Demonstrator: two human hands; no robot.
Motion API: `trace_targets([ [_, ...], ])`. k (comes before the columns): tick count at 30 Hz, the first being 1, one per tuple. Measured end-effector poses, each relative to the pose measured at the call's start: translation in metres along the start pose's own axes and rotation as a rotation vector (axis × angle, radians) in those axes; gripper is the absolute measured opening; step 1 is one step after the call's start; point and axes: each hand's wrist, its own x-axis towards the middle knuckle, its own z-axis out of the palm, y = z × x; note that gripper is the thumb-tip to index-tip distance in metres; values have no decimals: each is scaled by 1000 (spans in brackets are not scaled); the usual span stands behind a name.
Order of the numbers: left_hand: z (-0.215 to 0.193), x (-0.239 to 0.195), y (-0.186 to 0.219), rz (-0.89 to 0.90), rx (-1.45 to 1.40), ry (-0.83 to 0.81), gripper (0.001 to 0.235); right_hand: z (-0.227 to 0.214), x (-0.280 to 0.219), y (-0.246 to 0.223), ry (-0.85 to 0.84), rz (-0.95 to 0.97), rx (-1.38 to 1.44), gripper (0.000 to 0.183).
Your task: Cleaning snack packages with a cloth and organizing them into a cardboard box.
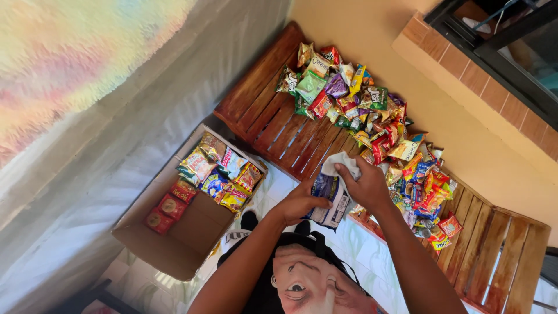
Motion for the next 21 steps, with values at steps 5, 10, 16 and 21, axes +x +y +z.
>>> trace_targets([
  [5,20,-6,18,34,-11,24,61,4,2,-2,114,98,-4,43],
  [10,16,-4,20,-2,-123,34,65,6,1,9,303,165,235,39],
  [16,17,-4,15,-93,-111,62,61,-5,-13,6,-81,-85,368,44],
  [21,7,13,-26,-51,-8,4,58,8,-3,27,-156,193,286,35],
])
